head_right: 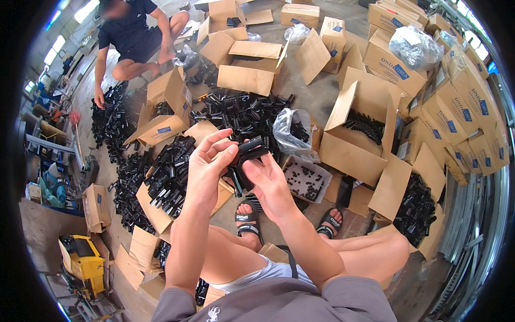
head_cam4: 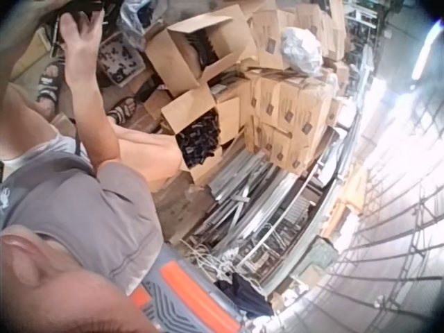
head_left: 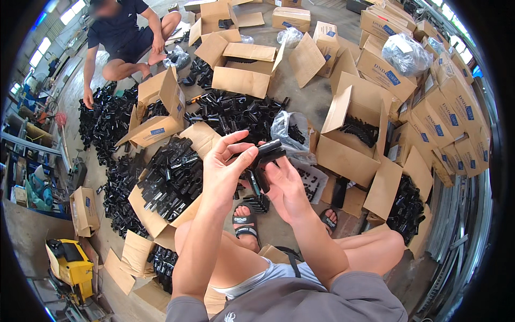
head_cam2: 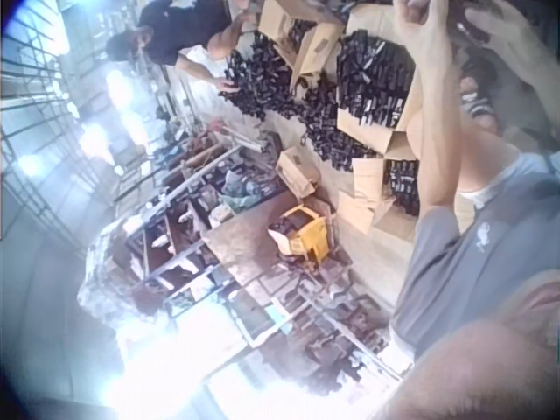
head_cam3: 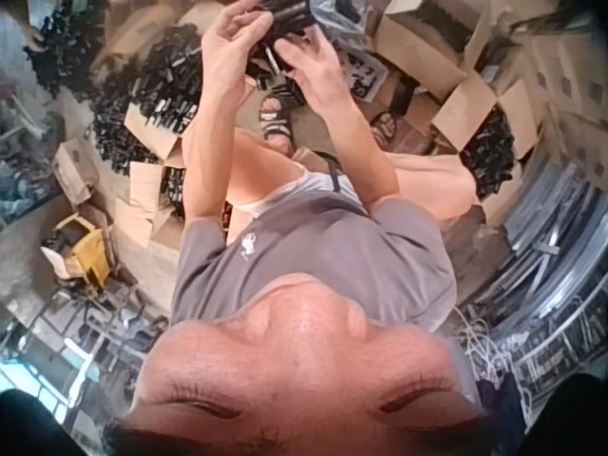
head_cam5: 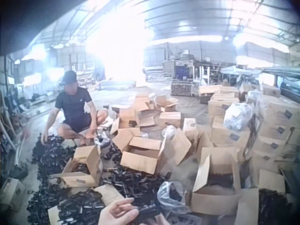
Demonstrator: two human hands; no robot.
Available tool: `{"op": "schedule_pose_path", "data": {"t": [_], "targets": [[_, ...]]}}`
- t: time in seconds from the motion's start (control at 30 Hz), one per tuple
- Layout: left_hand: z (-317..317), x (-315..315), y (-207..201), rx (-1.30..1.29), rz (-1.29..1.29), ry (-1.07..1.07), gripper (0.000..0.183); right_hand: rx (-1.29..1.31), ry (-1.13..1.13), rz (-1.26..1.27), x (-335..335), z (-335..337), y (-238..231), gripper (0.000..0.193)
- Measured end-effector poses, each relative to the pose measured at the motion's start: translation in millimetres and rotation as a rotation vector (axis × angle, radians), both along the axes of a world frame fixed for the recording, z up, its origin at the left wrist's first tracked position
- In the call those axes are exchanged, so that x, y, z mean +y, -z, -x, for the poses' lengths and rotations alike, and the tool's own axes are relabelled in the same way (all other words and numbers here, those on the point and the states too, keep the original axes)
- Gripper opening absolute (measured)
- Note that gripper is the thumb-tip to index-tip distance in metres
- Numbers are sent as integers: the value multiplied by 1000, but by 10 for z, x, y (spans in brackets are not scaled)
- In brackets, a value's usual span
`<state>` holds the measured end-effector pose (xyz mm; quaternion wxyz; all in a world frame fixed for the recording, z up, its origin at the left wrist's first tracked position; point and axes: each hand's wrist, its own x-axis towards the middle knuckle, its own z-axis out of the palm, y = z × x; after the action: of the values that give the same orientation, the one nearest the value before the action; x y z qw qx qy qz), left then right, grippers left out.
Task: The person inspects and sorts plastic manufacturing components by hand while sitting on the floor surrounded by boxes.
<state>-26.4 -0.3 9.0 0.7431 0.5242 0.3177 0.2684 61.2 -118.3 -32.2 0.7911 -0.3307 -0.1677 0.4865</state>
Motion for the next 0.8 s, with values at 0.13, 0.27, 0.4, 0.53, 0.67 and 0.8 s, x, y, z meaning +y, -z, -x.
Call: {"op": "schedule_pose_path", "data": {"t": [0.13, 0.27, 0.4, 0.53, 0.67, 0.8], "targets": [[30, 89, 44, -19, -97, -39, 45, -111, 22, 96, 14, 139, -176, 52], [-10, 115, -4, -47, -32, -18, 44, -89, 36, 164, 26, 98, -233, 51], [-264, -148, -91, 107, -344, 106, 42, 63, 121, 84, -221, -122, -207, 45], [-26, -238, 73, 73, -628, 201, 46, 104, 110, 96, -250, -97, -32, 45], [-25, -447, 162, -29, -666, 272, 55, -254, 382, 332, -1143, -514, 99, 46], [-32, -495, 23, 51, -644, 342, 50, -474, 874, 582, -2497, -1045, -236, 43]]}}
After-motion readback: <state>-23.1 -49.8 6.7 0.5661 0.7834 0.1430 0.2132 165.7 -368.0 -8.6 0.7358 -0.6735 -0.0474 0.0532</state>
